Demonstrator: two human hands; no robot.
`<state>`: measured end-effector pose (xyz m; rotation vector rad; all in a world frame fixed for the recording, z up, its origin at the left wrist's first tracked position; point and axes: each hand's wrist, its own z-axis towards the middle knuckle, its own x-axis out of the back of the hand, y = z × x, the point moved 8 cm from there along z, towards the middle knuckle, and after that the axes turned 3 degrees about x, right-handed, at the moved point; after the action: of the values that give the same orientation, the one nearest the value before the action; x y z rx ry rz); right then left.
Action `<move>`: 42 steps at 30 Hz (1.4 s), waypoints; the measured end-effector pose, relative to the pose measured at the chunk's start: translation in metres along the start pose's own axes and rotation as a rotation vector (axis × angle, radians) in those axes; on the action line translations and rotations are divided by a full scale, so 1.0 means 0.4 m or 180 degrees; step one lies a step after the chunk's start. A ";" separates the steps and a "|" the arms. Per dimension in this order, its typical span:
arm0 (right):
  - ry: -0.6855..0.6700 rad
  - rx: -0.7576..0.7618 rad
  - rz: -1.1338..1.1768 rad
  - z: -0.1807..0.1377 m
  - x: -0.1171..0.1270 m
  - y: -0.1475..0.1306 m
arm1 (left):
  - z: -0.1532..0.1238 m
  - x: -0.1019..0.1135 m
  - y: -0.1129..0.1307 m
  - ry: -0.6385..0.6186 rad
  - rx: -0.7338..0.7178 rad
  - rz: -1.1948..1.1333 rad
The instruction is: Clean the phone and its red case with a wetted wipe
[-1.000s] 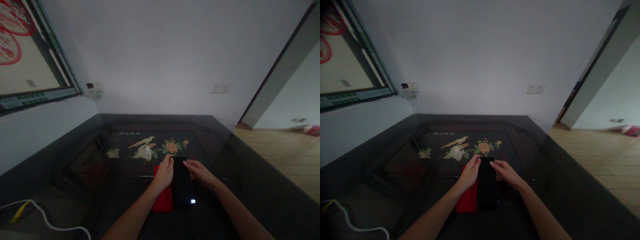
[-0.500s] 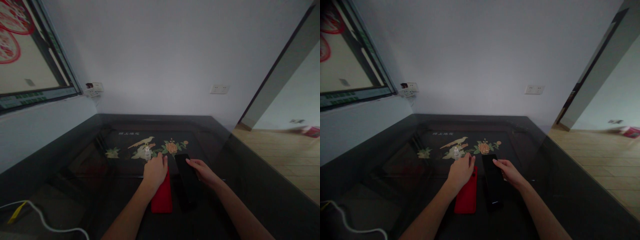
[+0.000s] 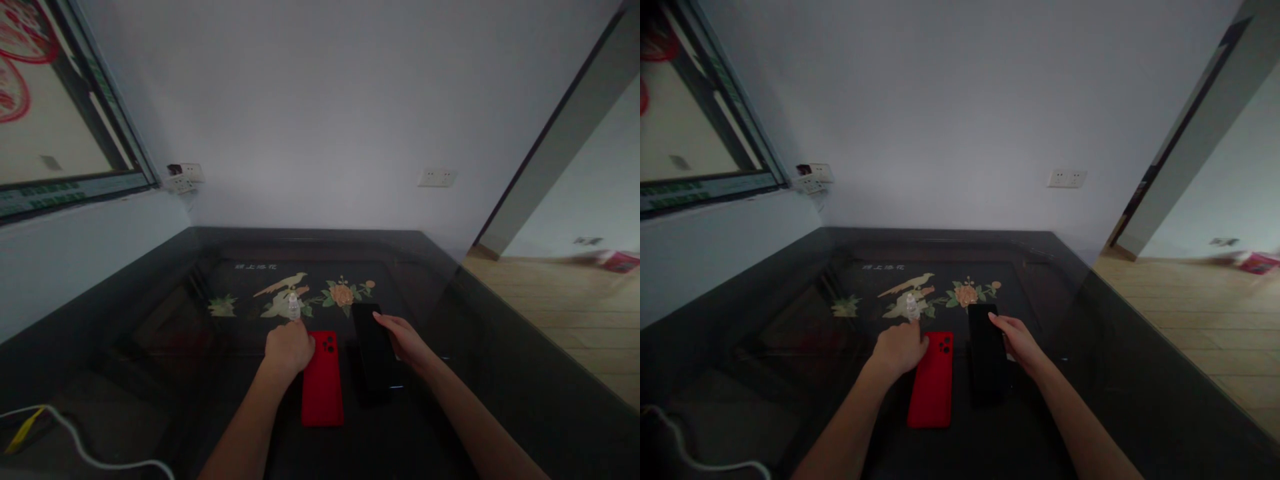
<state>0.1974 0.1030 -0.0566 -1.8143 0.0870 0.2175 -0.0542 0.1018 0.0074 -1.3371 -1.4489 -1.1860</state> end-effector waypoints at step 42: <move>-0.0448 0.0445 -0.0145 -0.022 -0.026 -0.052 | 0.047 -0.152 0.175 -0.0838 -0.0532 -0.5290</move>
<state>0.1919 0.0993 -0.0328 -1.6552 -0.0376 0.2989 0.0224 0.1062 -0.0480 -0.0504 -2.7968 -2.1147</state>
